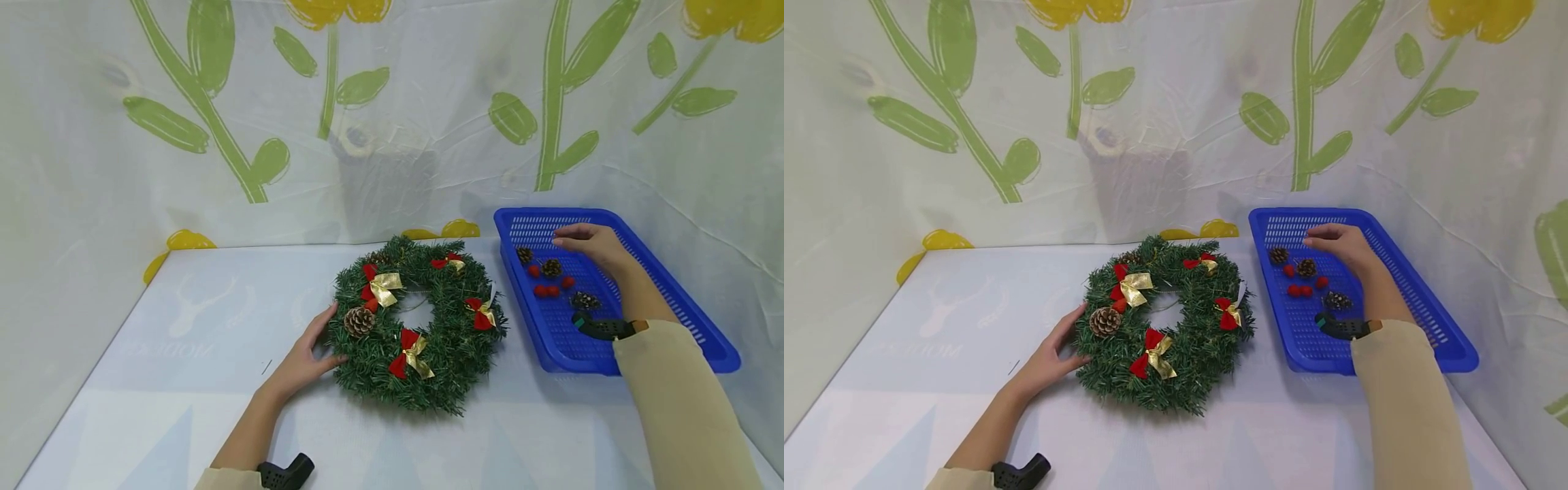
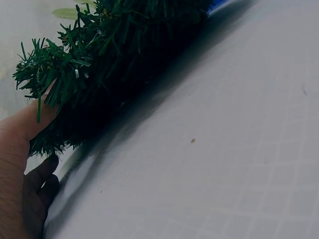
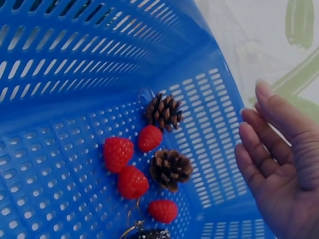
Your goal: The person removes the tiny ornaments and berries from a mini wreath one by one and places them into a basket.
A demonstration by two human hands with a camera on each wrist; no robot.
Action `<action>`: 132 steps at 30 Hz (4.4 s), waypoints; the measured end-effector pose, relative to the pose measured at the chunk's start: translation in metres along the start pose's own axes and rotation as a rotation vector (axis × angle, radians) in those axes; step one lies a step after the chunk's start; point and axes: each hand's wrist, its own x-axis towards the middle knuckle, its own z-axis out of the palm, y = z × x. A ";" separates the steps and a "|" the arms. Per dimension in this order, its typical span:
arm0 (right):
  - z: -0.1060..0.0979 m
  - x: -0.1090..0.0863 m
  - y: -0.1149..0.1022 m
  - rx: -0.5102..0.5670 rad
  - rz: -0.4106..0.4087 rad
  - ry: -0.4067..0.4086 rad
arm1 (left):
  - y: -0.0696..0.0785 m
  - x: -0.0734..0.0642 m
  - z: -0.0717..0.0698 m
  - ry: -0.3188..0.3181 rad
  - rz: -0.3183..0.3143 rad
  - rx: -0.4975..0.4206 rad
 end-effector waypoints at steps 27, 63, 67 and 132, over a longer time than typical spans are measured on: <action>0.006 -0.003 -0.043 0.058 -0.111 0.038 | -0.001 -0.001 0.000 0.001 -0.010 0.006; 0.051 -0.021 -0.118 0.366 -0.505 -0.417 | 0.001 -0.001 0.001 0.005 -0.023 0.018; 0.061 -0.025 -0.122 0.367 -0.511 -0.436 | 0.016 -0.002 0.000 0.000 -0.019 0.008; 0.245 -0.037 -0.168 0.207 -0.492 -0.783 | 0.000 0.001 -0.002 -0.013 0.017 0.014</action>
